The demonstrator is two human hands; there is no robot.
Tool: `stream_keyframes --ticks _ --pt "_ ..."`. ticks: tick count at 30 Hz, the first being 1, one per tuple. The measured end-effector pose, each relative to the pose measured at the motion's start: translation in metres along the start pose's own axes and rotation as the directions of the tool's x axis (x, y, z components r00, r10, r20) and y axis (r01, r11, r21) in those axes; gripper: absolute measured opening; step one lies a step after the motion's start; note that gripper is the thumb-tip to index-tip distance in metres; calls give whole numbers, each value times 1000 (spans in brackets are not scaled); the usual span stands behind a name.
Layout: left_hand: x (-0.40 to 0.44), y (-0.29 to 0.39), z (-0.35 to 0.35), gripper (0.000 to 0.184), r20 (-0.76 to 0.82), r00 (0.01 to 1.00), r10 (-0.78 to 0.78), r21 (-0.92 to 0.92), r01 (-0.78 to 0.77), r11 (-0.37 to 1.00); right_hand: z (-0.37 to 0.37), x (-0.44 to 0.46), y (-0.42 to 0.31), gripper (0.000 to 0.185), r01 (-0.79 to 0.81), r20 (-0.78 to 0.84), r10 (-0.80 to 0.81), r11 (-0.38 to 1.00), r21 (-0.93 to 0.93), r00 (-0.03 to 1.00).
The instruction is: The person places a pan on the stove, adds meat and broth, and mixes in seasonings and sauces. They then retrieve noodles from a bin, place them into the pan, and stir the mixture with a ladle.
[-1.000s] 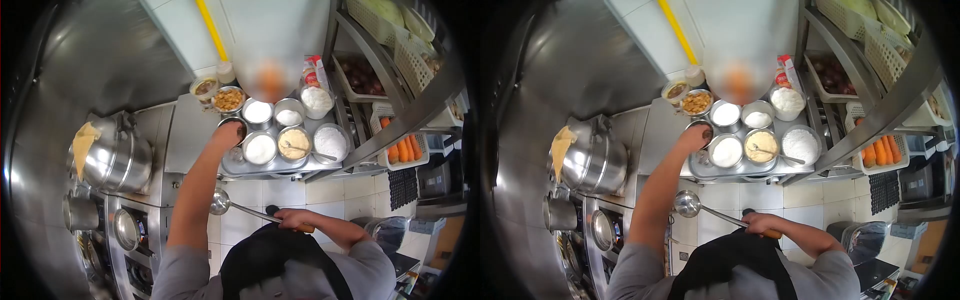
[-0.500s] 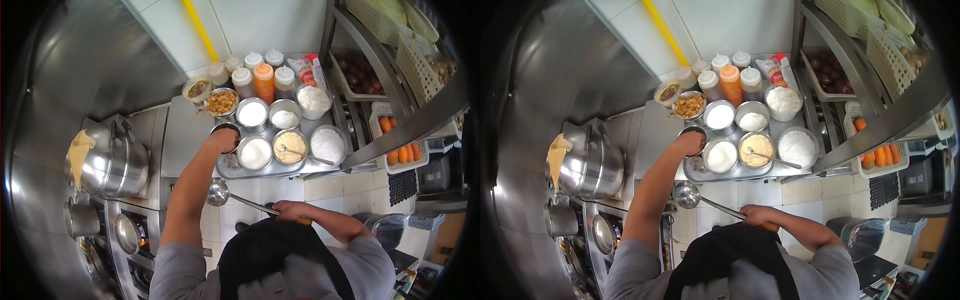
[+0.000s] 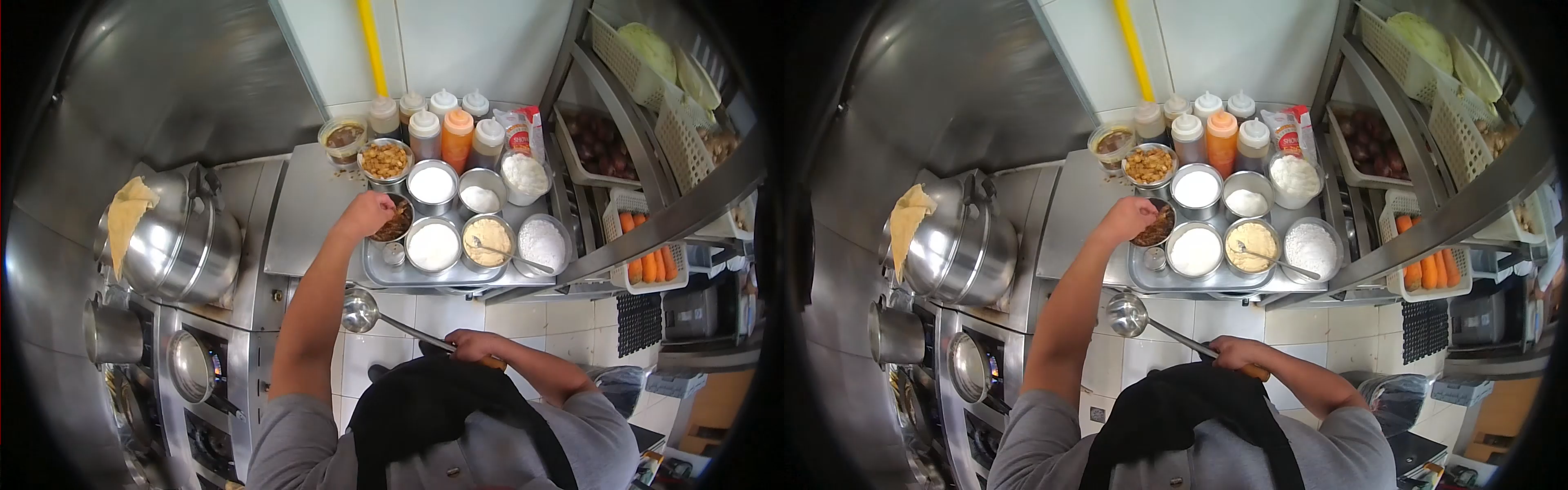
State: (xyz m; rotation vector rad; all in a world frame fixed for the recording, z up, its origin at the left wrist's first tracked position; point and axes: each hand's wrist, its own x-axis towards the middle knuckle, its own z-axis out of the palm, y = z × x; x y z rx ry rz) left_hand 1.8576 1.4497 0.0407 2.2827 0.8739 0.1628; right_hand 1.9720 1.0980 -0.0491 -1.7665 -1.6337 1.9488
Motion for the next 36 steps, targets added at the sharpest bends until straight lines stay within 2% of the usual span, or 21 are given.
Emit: stream_keyframes --ticks 1,3,4,7,9,10,12,13,15,17,19,20,21,23,24,25,27,28,30,32,36 --pt "-1 -3 1 23 -4 1000 0 -4 0 1000 3 2 3 30 -3 0 3 1000 -5 1000" --pt "-6 -2 0 20 37 991 -131 -239 136 961 4 -1 -6 31 9 -9 -9 1000 3 1000" --pt "-8 -2 -1 20 35 991 -130 -242 135 961 7 2 -5 31 7 -9 -7 1000 -1 1000" --pt "-15 -9 -7 20 102 978 -184 -452 211 867 13 8 -8 31 7 -6 -8 1000 -28 1000" --pt "-25 -20 -10 19 74 978 -195 -788 177 590 12 2 -29 31 -131 11 131 991 21 991" --pt "-33 -28 -12 19 51 975 -215 -794 170 583 12 4 -32 31 -124 26 125 992 -7 992" --pt "-69 -34 -31 24 -35 986 -161 -956 14 292 14 14 -33 34 -186 65 192 979 -85 979" --pt "-92 -42 -44 24 -89 987 -137 -968 -53 246 15 20 -36 34 -144 12 147 979 -142 989" --pt "-151 -63 -72 24 -215 959 -183 -966 -181 186 25 48 26 35 146 -41 -177 907 -395 983" --pt "-235 -97 -110 24 -327 889 -320 -942 -279 185 21 82 38 38 361 30 -404 778 -514 914" --pt "-310 -127 -146 24 -426 762 -487 -887 -246 392 12 67 -6 41 376 115 -371 775 -508 921" --pt "-351 -143 -167 23 -487 676 -553 -834 -172 524 13 59 -37 40 307 108 -290 830 -466 951" --pt "-397 -158 -187 23 -543 594 -594 -771 -74 632 15 59 -57 39 221 88 -202 881 -419 975" --pt "-472 -183 -217 23 -639 361 -679 -675 162 720 19 72 -71 39 255 157 -204 850 -462 966" --pt "-509 -214 -226 26 -711 298 -637 -548 333 767 27 64 -100 40 164 91 -138 897 -411 986" --pt "-539 -246 -228 30 -775 251 -580 -409 500 763 34 61 -119 42 69 28 -63 934 -350 998" --pt "-587 -269 -235 31 -804 238 -545 -197 758 622 44 73 -138 43 68 66 -47 923 -379 997" --pt "-602 -279 -238 31 -804 234 -547 -203 757 621 51 80 -143 45 68 103 -29 914 -399 994" --pt "-622 -297 -244 27 -813 237 -533 -66 870 488 62 96 -135 45 64 122 -23 935 -348 992" --pt "-632 -304 -258 23 -836 202 -510 -87 868 488 67 100 -137 45 63 141 -22 954 -295 990" --pt "-642 -281 -290 19 -902 118 -415 -99 880 465 82 96 -169 47 105 122 -60 907 -407 991"
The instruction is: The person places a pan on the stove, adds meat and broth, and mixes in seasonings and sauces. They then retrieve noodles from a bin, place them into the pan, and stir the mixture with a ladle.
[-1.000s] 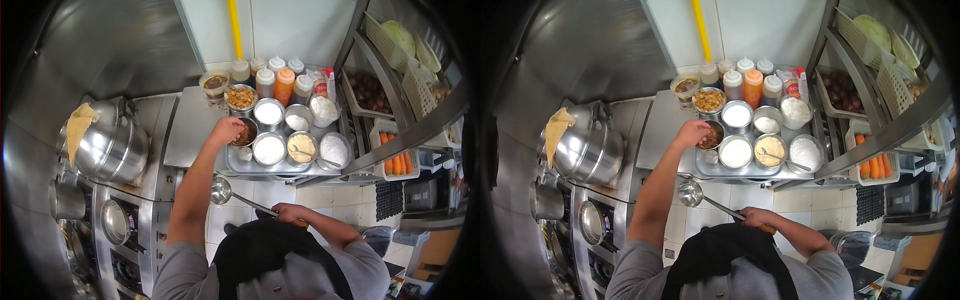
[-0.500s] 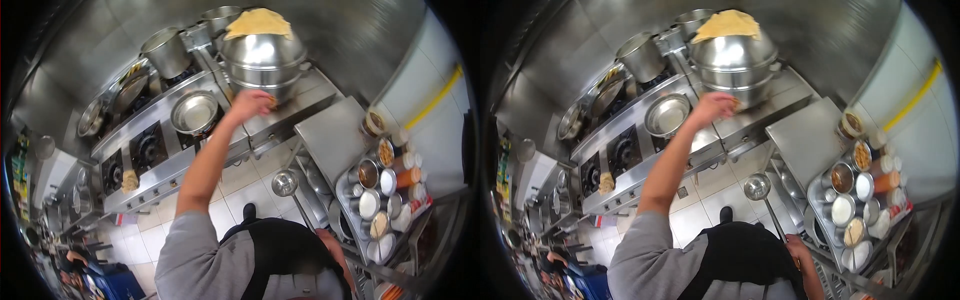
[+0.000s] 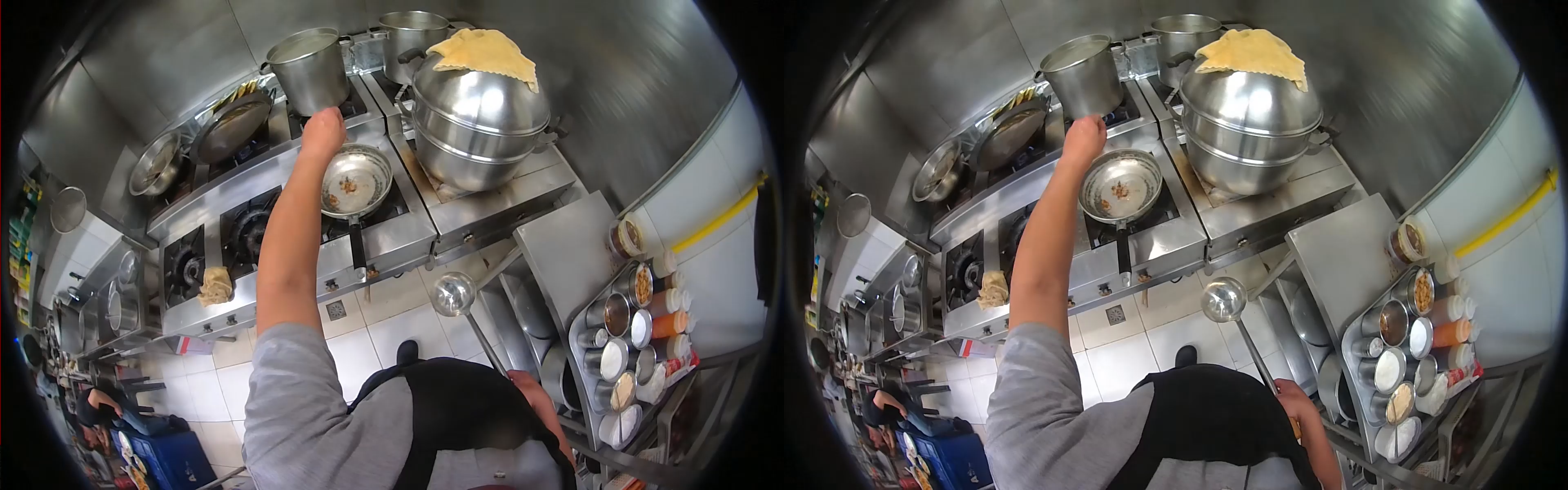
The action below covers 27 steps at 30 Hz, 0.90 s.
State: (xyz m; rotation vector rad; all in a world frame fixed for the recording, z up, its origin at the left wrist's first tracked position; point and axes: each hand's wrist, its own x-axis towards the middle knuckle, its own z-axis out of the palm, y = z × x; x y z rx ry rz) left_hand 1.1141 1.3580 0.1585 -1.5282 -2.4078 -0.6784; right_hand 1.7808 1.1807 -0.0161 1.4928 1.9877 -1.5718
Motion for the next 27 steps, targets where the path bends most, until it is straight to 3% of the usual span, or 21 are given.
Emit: stream_keyframes --ticks 1,5,7,10,12,13,15,16,17,18,19,20,21,23,26,27 --pt "2 1 -6 20 -48 999 8 29 -7 1000 0 1 -2 48 -16 2 16 1000 -24 1000" --pt "-2 1 -10 24 2 998 -58 121 58 991 5 20 25 48 -22 -9 20 986 -164 1000" --pt "-4 -5 2 31 39 991 -131 223 119 968 -1 27 45 49 -25 23 24 1000 15 999" --pt "-56 -9 -7 36 30 988 -151 189 143 972 -26 21 26 48 -13 86 17 998 -56 996" --pt "-108 -8 -28 33 -114 957 -267 -10 268 963 -35 36 34 47 3 118 12 992 -126 993" --pt "-141 -8 -37 31 -181 924 -336 -103 322 941 -38 44 40 46 -4 113 24 986 -169 993" --pt "-229 -31 -23 31 -444 808 -387 -260 297 919 -28 107 122 41 146 152 -98 926 -348 983" --pt "-288 -41 -15 29 -454 788 -416 -317 293 902 -23 135 162 39 218 171 -158 876 -430 972" --pt "-357 -53 6 30 -436 776 -456 -260 376 889 -28 149 138 39 240 230 -151 867 -437 962" --pt "-438 -61 35 29 -213 732 -648 -148 631 761 -24 159 111 39 249 283 -133 869 -427 950" --pt "-517 -60 57 25 -80 695 -715 -114 706 699 -15 172 84 38 251 343 -105 876 -413 933" --pt "-571 -29 28 24 193 473 -860 -154 880 450 -4 183 58 38 247 398 -75 881 -402 914" --pt "-642 -15 26 29 163 438 -884 -80 899 431 9 190 29 38 247 440 -49 881 -404 897" --pt "-748 28 -15 36 168 216 -962 -34 976 213 39 202 -19 37 254 508 -15 878 -406 861" --pt "-893 57 -49 39 -102 -156 -983 -271 955 -123 87 209 -80 37 311 590 4 847 -432 807" --pt "-916 80 -81 34 -193 -239 -952 -345 924 -163 104 208 -96 36 331 614 11 835 -440 789"
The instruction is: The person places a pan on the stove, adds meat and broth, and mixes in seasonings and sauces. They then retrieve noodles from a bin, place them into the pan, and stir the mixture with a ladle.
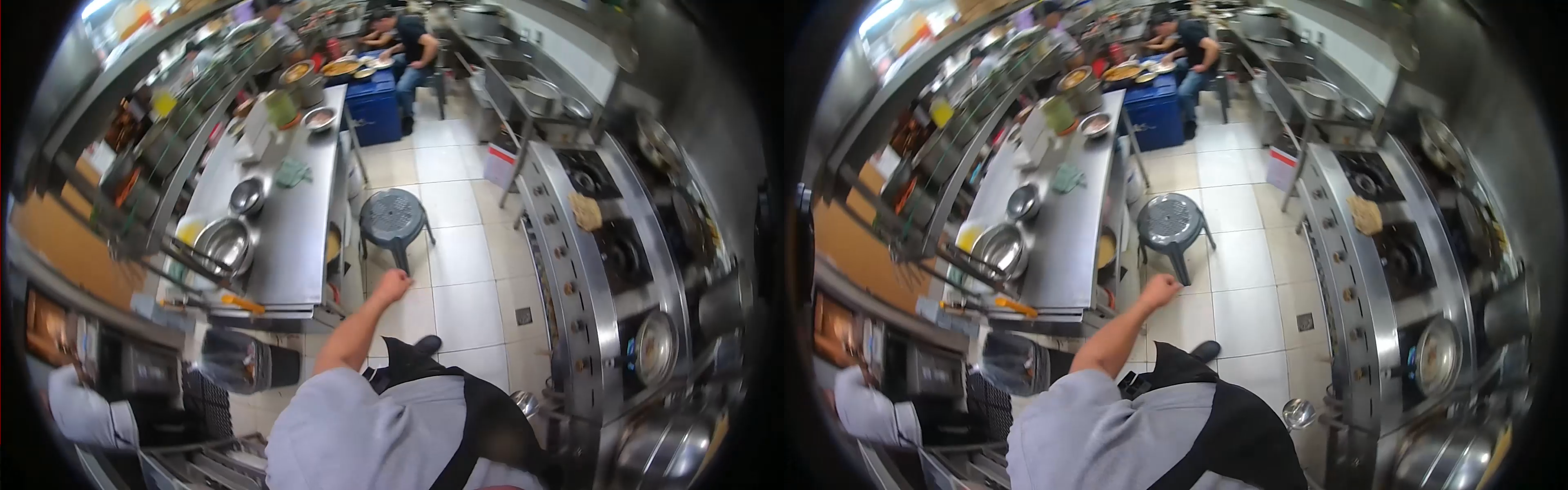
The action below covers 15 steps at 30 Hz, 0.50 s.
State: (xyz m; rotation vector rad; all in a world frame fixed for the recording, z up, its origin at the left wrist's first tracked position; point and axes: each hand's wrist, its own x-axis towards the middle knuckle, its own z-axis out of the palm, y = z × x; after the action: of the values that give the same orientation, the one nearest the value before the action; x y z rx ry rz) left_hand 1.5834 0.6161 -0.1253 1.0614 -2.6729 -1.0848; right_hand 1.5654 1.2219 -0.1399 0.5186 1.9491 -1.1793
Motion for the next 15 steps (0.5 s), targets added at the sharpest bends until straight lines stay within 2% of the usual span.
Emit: stream_keyframes --ticks 2,4,6,8,9,12,14,15 --pt "4 -42 -47 29 -248 966 -75 -159 36 987 10 17 -42 36 18 51 -16 999 -36 999" --pt "14 -58 -95 25 -398 909 -122 -302 -4 953 24 31 -78 36 24 87 -19 998 -61 996" --pt "46 -75 -133 24 -450 863 -231 -401 36 916 41 42 -110 35 15 111 -7 997 -75 994" --pt "94 -95 -166 24 -483 837 -257 -478 -6 878 60 52 -136 35 -11 120 20 997 -78 993" --pt "122 -102 -186 24 -533 812 -239 -458 -40 888 71 57 -148 35 -31 116 39 997 -74 992" --pt "228 -128 -240 25 -643 728 -239 -484 -144 863 98 58 -173 34 -113 81 116 993 -37 990" --pt "302 -155 -270 25 -694 670 -263 -451 -120 885 109 48 -180 34 -177 45 177 984 9 983" --pt "339 -182 -280 20 -650 677 -345 -555 -113 824 114 42 -181 33 -204 30 203 978 44 979"
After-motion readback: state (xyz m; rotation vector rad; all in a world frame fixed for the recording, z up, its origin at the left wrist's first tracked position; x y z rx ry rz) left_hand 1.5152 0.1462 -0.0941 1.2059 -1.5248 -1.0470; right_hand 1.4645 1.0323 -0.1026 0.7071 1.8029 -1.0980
